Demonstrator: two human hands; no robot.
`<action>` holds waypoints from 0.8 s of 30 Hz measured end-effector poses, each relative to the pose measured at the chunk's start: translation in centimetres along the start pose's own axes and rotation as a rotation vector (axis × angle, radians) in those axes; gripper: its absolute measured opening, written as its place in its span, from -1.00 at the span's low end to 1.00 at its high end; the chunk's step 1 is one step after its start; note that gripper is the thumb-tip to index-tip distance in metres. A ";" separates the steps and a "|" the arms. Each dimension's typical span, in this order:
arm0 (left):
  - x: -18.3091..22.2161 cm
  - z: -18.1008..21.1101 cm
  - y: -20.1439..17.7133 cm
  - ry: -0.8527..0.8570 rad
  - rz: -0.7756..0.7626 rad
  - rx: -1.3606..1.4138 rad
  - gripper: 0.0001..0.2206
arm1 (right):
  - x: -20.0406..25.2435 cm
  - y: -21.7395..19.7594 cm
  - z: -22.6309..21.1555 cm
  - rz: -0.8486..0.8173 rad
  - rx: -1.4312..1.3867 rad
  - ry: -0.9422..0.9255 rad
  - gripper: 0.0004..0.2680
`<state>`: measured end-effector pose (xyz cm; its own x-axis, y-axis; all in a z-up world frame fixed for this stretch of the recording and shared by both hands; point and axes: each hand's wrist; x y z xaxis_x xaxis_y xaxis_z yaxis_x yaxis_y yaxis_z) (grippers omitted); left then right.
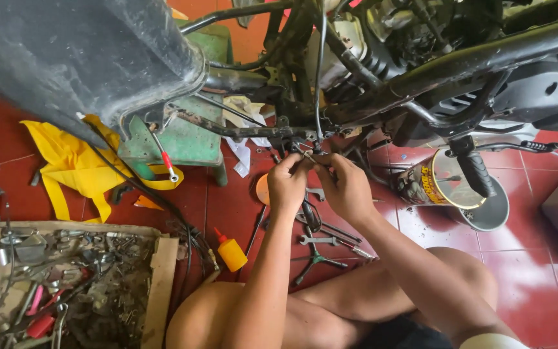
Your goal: Performing a final check and adjustment of engine components and wiring on a motorcycle frame using hand tools.
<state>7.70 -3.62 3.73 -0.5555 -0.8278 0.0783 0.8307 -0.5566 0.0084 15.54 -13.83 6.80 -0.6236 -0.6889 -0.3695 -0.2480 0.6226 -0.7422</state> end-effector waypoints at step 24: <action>-1.4 -0.8 0.7 -0.102 -0.185 0.329 -0.95 | -6.8 -5.7 -0.7 -0.490 -0.315 -0.107 -0.93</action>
<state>9.06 -2.89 2.79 -0.7045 -0.6949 0.1444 0.6932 -0.6300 0.3501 20.68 -12.45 13.87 -0.3064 -0.9474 -0.0921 -0.7069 0.2913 -0.6445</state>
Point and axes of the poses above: each hand's wrist, its own x-axis away from the middle knuckle, its own y-axis out of the palm, z = x × y, and after that the axes turned 1 degree about -y, right-handed
